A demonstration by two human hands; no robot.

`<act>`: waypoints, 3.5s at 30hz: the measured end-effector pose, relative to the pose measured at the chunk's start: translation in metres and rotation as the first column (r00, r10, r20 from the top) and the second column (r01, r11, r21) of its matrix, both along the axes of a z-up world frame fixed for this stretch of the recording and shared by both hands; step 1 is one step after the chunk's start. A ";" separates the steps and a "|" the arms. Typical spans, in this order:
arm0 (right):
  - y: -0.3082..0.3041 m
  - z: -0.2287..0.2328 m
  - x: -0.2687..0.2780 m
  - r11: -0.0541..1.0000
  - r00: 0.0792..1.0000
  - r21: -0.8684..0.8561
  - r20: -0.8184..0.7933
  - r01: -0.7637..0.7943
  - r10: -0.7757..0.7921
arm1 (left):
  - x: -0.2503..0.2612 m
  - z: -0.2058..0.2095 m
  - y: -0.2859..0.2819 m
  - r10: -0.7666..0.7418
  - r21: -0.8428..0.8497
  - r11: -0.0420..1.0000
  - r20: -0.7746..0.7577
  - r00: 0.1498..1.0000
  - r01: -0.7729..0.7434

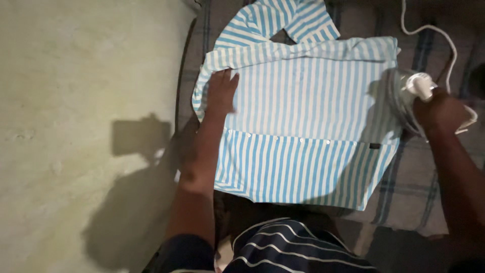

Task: The person irons a blue and white striped shirt laid out on an ironing board. They smooth the fabric with their hands, use a white iron to press the shirt, and adjust the garment's position multiple times.

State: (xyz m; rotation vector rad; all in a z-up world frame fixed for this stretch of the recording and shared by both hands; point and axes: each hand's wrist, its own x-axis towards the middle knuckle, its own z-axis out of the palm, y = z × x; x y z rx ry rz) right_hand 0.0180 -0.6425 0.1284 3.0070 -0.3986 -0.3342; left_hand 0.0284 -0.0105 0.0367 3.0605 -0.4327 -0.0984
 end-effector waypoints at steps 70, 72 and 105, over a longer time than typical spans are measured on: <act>0.236 0.005 -0.023 0.858 0.684 0.223 -0.525 -0.463 0.506 | -0.008 -0.080 0.041 0.140 -0.059 0.990 0.392 0.909 -0.127; 0.178 0.008 -0.026 0.945 0.816 0.179 -0.478 -0.273 0.326 | -0.026 -0.054 0.040 0.204 -0.155 0.972 0.198 0.959 -0.175; -0.134 -0.035 -0.080 -0.015 0.471 0.801 0.337 -0.599 -0.815 | 0.136 0.018 -0.394 -0.401 -0.291 0.857 0.144 0.905 0.426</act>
